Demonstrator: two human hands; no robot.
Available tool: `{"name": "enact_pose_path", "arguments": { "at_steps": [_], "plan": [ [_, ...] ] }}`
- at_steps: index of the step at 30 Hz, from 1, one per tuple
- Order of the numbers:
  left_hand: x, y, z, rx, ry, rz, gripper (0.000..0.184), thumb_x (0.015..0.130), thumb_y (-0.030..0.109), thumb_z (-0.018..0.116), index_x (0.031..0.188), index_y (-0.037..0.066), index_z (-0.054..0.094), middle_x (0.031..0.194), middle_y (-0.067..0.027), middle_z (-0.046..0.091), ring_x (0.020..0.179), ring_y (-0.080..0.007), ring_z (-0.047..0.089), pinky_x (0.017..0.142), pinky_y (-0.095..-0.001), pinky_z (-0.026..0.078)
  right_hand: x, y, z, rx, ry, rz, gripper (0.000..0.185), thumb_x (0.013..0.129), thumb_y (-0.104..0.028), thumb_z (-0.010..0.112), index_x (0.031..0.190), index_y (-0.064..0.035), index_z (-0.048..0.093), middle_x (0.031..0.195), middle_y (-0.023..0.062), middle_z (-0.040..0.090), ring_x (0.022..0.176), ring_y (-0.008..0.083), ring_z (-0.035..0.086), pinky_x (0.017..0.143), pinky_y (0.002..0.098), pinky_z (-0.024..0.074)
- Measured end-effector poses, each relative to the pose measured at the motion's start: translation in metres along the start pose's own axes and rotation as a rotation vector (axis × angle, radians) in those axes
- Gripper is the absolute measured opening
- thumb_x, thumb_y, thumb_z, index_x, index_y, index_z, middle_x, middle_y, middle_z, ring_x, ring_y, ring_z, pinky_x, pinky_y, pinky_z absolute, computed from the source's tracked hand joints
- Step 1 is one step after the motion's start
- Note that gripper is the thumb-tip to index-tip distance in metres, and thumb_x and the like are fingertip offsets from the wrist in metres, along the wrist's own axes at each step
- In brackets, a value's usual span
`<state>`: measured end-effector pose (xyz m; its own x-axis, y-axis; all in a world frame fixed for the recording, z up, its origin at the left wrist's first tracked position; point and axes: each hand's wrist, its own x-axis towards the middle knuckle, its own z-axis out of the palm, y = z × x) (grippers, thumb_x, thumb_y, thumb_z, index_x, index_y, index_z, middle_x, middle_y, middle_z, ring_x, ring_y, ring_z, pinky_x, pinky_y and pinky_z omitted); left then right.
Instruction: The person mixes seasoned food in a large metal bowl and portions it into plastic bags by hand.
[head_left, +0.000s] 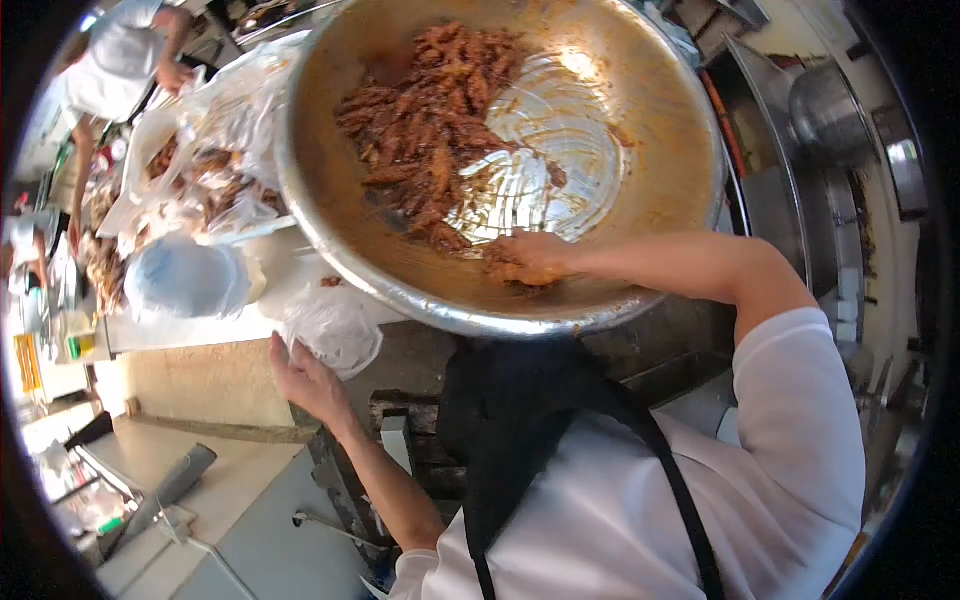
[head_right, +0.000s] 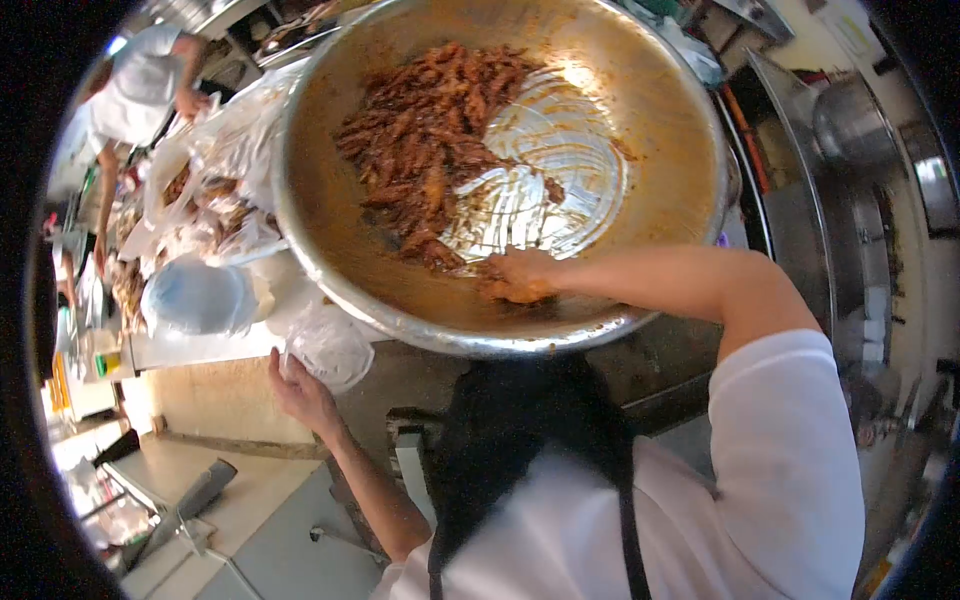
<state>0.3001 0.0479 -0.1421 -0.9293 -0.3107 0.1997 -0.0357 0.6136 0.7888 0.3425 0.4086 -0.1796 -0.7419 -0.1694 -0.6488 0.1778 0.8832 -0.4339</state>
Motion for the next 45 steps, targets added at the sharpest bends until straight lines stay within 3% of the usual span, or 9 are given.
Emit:
{"name": "enact_pose_path", "arguments": {
  "at_steps": [10, 14, 20, 22, 31, 32, 36, 42, 45],
  "plan": [
    [0.034, 0.004, -0.015, -0.012, -0.069, -0.162, 0.038, 0.098, 0.022, 0.039, 0.099, -0.01, 0.058, 0.079, -0.0241, 0.06, 0.07, -0.029, 0.054, 0.072, -0.0395, 0.044, -0.043, -0.149, -0.1, 1.076, -0.16, -0.09, 0.037, 0.091, -0.032, 0.055, 0.111, -0.0007, 0.06, 0.094, 0.0121, 0.067, 0.079, 0.0182, 0.066, 0.068, 0.0345, 0.0555],
    [0.041, 0.02, -0.024, 0.046, -0.035, -0.072, 0.04, 0.098, 0.024, 0.039, 0.108, -0.009, 0.059, 0.083, -0.0261, 0.062, 0.071, -0.0366, 0.055, 0.072, -0.0417, 0.045, 0.002, -0.197, -0.091, 1.316, -0.704, -0.196, 0.02, 0.093, -0.022, 0.052, 0.093, -0.0063, 0.063, 0.074, 0.0067, 0.065, 0.059, 0.0167, 0.062, 0.048, 0.0339, 0.0515],
    [0.046, 0.042, -0.056, -0.101, 0.04, 0.137, 0.028, 0.096, 0.009, 0.044, 0.115, -0.007, 0.057, 0.087, -0.0211, 0.067, 0.08, -0.0236, 0.066, 0.07, -0.0341, 0.05, 0.096, -0.306, -0.036, 1.231, -0.278, -0.236, 0.031, 0.093, -0.031, 0.046, 0.083, -0.0048, 0.059, 0.057, 0.007, 0.057, 0.051, 0.0209, 0.057, 0.046, 0.0357, 0.0443],
    [0.057, 0.062, -0.057, -0.164, 0.113, 0.281, 0.026, 0.096, 0.009, 0.044, 0.112, -0.006, 0.059, 0.088, -0.0204, 0.067, 0.082, -0.0222, 0.067, 0.071, -0.0339, 0.049, 0.056, -0.323, -0.061, 1.116, 0.07, -0.204, 0.039, 0.09, -0.031, 0.056, 0.115, -0.0017, 0.052, 0.105, 0.0152, 0.061, 0.082, 0.0244, 0.064, 0.063, 0.0354, 0.0515],
    [0.345, 0.097, -0.108, 0.743, 0.439, 0.605, 0.018, 0.087, 0.014, 0.051, 0.085, 0.003, 0.064, 0.073, -0.0199, 0.063, 0.068, -0.0394, 0.061, 0.06, -0.0449, 0.047, 0.014, -0.169, -0.132, 1.203, 0.378, -0.375, 0.046, 0.092, -0.032, 0.057, 0.126, -0.0034, 0.047, 0.113, 0.012, 0.059, 0.089, 0.0186, 0.064, 0.072, 0.0301, 0.0534],
    [0.397, 0.084, -0.119, 0.119, 0.442, 0.715, 0.021, 0.087, 0.015, 0.05, 0.088, 0.002, 0.066, 0.07, -0.0187, 0.063, 0.065, -0.0363, 0.061, 0.059, -0.0438, 0.047, 0.013, -0.142, -0.132, 1.179, 0.42, -0.287, 0.045, 0.092, -0.032, 0.057, 0.126, -0.0032, 0.047, 0.113, 0.0113, 0.059, 0.088, 0.0179, 0.064, 0.071, 0.029, 0.0531],
    [0.455, 0.142, -0.141, -0.093, 0.378, 0.644, 0.026, 0.088, 0.012, 0.048, 0.105, 0.001, 0.063, 0.065, 0.0008, 0.057, 0.05, -0.007, 0.045, 0.045, -0.0204, 0.035, 0.003, -0.058, -0.119, 0.97, 0.562, -0.019, 0.045, 0.093, -0.029, 0.056, 0.126, 0.0012, 0.048, 0.113, 0.0112, 0.059, 0.085, 0.0173, 0.063, 0.068, 0.0291, 0.0504],
    [0.393, 0.085, -0.063, 0.442, 0.45, 0.7, 0.022, 0.077, 0.005, 0.05, 0.091, 0.001, 0.066, 0.068, -0.0195, 0.064, 0.06, -0.0324, 0.062, 0.059, -0.0399, 0.049, 0.012, -0.023, -0.094, 0.806, 0.514, 0.082, 0.045, 0.091, -0.031, 0.058, 0.124, -0.0004, 0.051, 0.103, 0.0079, 0.061, 0.085, 0.0143, 0.058, 0.069, 0.0284, 0.047],
    [0.325, 0.109, -0.057, -0.063, 0.349, 0.55, 0.023, 0.081, 0.0, 0.048, 0.093, 0.001, 0.067, 0.071, -0.0171, 0.064, 0.062, -0.022, 0.062, 0.063, -0.0323, 0.048, 0.012, -0.032, -0.088, 0.555, 0.511, 0.033, 0.047, 0.091, -0.031, 0.059, 0.125, 0.0001, 0.051, 0.105, 0.0078, 0.06, 0.089, 0.0153, 0.057, 0.076, 0.0311, 0.0473]
  ]
}}
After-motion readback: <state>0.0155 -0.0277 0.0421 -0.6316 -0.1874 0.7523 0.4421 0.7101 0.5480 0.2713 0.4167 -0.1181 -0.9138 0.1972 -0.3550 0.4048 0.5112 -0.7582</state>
